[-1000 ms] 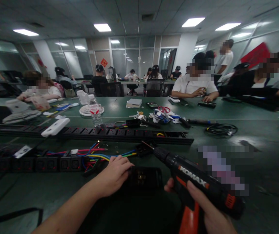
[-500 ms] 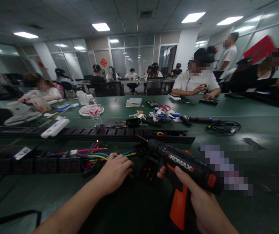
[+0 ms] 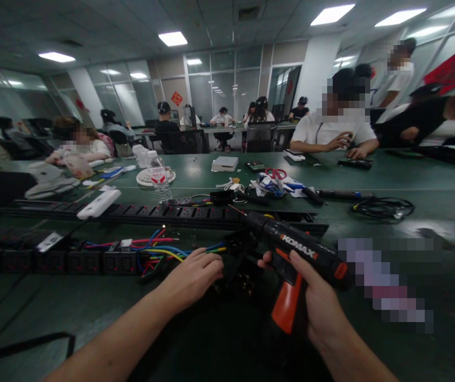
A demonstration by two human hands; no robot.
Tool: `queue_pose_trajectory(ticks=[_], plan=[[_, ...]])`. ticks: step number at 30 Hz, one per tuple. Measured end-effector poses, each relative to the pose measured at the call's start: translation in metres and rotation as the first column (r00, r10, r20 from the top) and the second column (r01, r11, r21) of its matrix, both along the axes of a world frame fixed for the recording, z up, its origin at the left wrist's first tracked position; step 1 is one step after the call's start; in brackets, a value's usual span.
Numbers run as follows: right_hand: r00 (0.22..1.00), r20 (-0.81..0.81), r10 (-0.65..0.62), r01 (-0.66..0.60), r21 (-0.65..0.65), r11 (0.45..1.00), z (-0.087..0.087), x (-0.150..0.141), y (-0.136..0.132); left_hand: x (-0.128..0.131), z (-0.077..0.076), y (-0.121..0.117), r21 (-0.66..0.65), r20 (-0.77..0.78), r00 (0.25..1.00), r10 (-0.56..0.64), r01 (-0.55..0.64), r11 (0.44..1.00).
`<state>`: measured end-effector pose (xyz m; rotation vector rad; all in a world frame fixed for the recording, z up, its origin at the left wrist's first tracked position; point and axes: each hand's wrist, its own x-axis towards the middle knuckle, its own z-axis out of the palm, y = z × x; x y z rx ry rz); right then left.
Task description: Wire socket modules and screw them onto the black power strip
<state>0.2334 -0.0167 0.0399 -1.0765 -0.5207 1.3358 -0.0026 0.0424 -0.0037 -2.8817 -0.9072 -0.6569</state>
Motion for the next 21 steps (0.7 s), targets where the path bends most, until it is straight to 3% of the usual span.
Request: queue_pose_trajectory(ticks=[3, 7, 14, 17, 21], plan=[[0.996, -0.093, -0.005, -0.003, -0.085, 0.996, -0.001, 0.004, 0.001, 0.0, 0.0, -0.001, 0.011, 0.016, 0.999, -0.028, 0.028, 1.0], [0.991, -0.129, -0.019, 0.006, -0.1, 0.995, -0.002, 0.007, 0.003, -0.001, 0.004, -0.005, 0.055, -0.031, 0.997, -0.064, 0.065, 0.996], [0.988, -0.152, -0.031, 0.022, -0.06, 0.998, -0.007, 0.008, 0.007, -0.001, 0.002, -0.013, 0.23, -0.07, 0.998, -0.004, 0.02, 0.973], [0.984, -0.173, -0.034, 0.032, -0.015, 0.999, -0.008, 0.01, 0.011, 0.002, 0.003, -0.014, 0.251, -0.073, 0.997, 0.021, -0.002, 0.968], [0.979, -0.197, -0.043, 0.056, 0.061, 0.997, -0.008, 0.01, 0.015, 0.007, 0.006, -0.018, 0.256, -0.139, 0.979, 0.15, -0.111, 0.96]])
